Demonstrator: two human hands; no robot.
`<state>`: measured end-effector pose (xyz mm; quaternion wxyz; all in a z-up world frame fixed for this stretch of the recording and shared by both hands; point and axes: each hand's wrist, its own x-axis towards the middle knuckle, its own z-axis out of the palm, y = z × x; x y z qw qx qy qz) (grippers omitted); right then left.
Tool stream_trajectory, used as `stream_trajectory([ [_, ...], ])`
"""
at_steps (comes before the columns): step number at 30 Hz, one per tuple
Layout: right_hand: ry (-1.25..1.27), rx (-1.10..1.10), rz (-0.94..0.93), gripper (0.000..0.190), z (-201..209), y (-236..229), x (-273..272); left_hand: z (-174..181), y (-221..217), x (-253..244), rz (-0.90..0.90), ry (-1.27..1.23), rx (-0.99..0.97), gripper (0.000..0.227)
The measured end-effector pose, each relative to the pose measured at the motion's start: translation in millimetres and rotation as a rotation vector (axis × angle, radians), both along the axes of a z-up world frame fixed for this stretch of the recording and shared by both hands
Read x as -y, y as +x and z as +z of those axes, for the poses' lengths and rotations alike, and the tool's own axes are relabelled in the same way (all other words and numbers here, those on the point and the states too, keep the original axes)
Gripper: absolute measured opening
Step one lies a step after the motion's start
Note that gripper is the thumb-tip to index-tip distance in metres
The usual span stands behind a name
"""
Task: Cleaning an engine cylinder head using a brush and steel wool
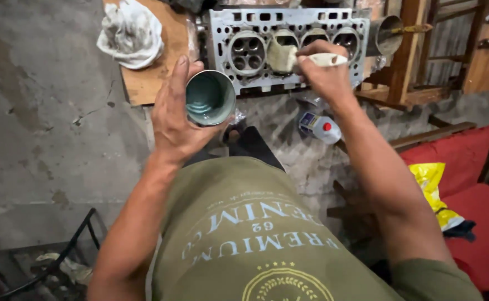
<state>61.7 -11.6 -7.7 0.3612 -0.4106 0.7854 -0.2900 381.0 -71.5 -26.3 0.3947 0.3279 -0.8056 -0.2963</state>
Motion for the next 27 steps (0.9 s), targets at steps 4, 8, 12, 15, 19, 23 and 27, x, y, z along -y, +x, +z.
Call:
stream_trajectory([
  [4,-0.217,-0.413,0.143,0.007,-15.6,-33.0,-9.9,6.2,4.3,0.6,-0.025,0.020,-0.053,0.101],
  [8,-0.235,-0.459,0.403,0.006,-13.4,-43.1,-8.7,3.5,2.1,-3.9,-0.032,0.003,-0.035,0.100],
  [12,0.112,-0.107,0.266,0.010,6.2,-9.3,1.1,1.0,1.8,-6.4,0.000,0.018,-0.047,0.101],
  [15,-0.120,-0.417,0.356,0.012,-21.7,-28.2,11.9,-5.6,3.0,-5.2,0.010,-0.067,-0.016,0.104],
  [19,0.105,-0.305,0.375,0.016,1.4,-24.3,17.5,0.1,11.3,-3.6,0.044,-0.053,-0.027,0.102],
  [23,-0.026,-0.418,0.373,0.010,13.5,-16.1,23.2,-0.4,4.6,-9.7,0.015,0.026,-0.026,0.104],
  [27,0.054,-0.122,0.320,0.012,21.4,-1.9,20.3,3.6,9.0,-7.7,0.041,0.012,-0.034,0.102],
])
